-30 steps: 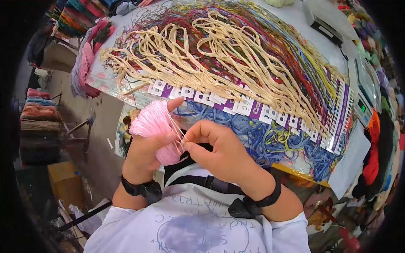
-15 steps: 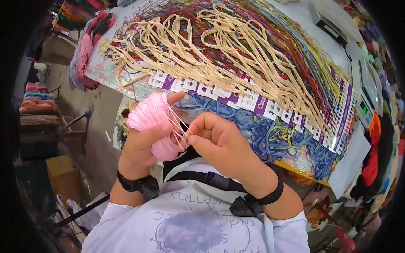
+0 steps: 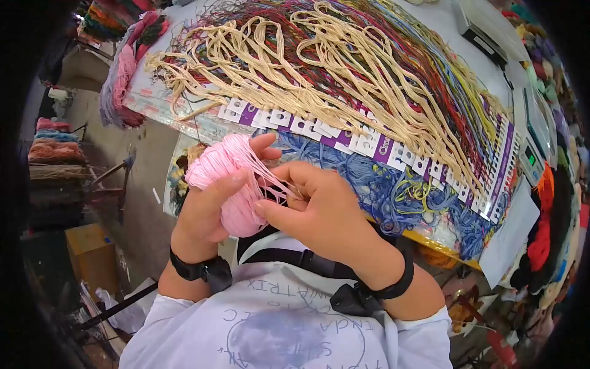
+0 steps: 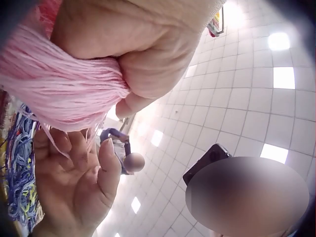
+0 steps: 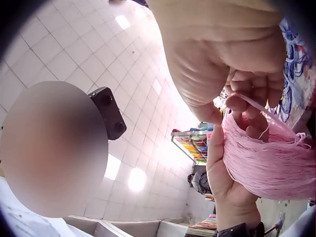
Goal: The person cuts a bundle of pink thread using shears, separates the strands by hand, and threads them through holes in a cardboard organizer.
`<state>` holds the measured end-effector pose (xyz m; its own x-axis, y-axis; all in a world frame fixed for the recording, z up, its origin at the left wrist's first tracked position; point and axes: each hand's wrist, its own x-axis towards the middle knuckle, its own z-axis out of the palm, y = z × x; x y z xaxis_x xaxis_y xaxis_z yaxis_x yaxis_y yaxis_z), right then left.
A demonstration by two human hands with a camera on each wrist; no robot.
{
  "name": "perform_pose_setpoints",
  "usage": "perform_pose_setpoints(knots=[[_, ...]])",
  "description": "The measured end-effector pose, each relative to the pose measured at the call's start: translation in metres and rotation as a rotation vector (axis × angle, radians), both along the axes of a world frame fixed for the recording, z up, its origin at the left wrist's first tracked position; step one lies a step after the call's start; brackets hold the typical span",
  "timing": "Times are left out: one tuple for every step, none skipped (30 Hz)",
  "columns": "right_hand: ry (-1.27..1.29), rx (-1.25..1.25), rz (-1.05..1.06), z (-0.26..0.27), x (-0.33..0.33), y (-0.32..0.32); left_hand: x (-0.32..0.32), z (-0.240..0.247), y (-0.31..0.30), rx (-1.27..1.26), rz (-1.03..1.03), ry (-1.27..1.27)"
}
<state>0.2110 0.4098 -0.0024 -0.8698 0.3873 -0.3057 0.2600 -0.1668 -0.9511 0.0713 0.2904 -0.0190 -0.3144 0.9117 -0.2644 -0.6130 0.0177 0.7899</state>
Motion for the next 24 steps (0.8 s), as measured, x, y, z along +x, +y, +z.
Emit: perform_pose_setpoints(knots=[[-0.051,0.117,0.012,0.000,-0.001,0.000,-0.001,0.001,0.000,0.007,-0.018,-0.017],[-0.051,0.118,0.014,-0.001,-0.001,-0.002,0.000,0.001,0.000,0.009,-0.016,-0.017],[-0.049,0.084,-0.005,-0.002,-0.001,-0.003,0.001,0.001,-0.001,0.011,-0.016,-0.038],[-0.046,0.047,-0.023,-0.004,-0.001,-0.005,0.001,0.001,-0.001,0.012,-0.015,-0.057],[-0.047,0.045,-0.021,-0.007,-0.001,-0.006,0.001,0.002,-0.002,0.009,-0.013,-0.058],[-0.025,-0.006,-0.037,-0.010,-0.001,-0.006,0.000,0.002,-0.002,0.006,-0.016,-0.054],[-0.002,-0.056,-0.054,-0.012,0.000,-0.005,-0.001,0.002,-0.003,0.002,-0.020,-0.048],[-0.001,-0.057,-0.052,-0.012,0.000,-0.005,-0.002,0.002,-0.003,0.001,-0.018,-0.048],[0.005,-0.083,-0.043,-0.011,0.001,-0.004,-0.004,0.001,-0.004,0.033,-0.053,-0.056],[0.011,-0.108,-0.034,-0.011,0.001,-0.004,-0.005,0.000,-0.005,0.065,-0.087,-0.065],[0.011,-0.109,-0.033,-0.011,0.001,-0.004,-0.004,0.002,-0.004,0.064,-0.087,-0.065],[0.032,-0.142,-0.041,-0.011,0.002,-0.004,-0.002,0.004,-0.003,0.050,-0.057,-0.077],[0.052,-0.175,-0.050,-0.011,0.002,-0.004,0.000,0.005,-0.002,0.037,-0.028,-0.088],[0.052,-0.175,-0.050,-0.011,0.003,-0.004,-0.001,0.005,-0.003,0.037,-0.028,-0.089],[0.067,-0.144,-0.041,-0.012,0.003,-0.003,-0.003,0.003,-0.005,0.033,-0.057,-0.084],[0.082,-0.113,-0.031,-0.012,0.004,-0.003,-0.004,0.002,-0.005,0.029,-0.086,-0.079],[0.082,-0.111,-0.032,-0.016,0.003,-0.004,-0.003,0.003,-0.004,0.031,-0.087,-0.079],[0.214,-0.095,-0.112,-0.024,0.001,-0.006,-0.001,0.005,-0.003,0.044,-0.059,-0.106],[0.279,-0.087,-0.152,-0.025,0.001,-0.006,0.000,0.006,-0.002,0.057,-0.030,-0.133],[0.345,-0.077,-0.191,-0.026,0.000,-0.006,0.000,0.004,-0.002,0.057,-0.029,-0.133],[0.273,-0.163,-0.199,-0.022,0.001,-0.005,-0.001,0.002,-0.003,0.054,-0.036,-0.126],[0.199,-0.249,-0.208,-0.019,0.002,-0.004,-0.002,0.000,-0.003,0.049,-0.044,-0.120],[0.197,-0.250,-0.212,-0.018,0.001,-0.005,-0.001,0.000,-0.002,0.047,-0.048,-0.122],[0.122,-0.132,-0.159,-0.016,-0.001,-0.007,-0.001,-0.001,-0.002,0.046,-0.051,-0.130]])
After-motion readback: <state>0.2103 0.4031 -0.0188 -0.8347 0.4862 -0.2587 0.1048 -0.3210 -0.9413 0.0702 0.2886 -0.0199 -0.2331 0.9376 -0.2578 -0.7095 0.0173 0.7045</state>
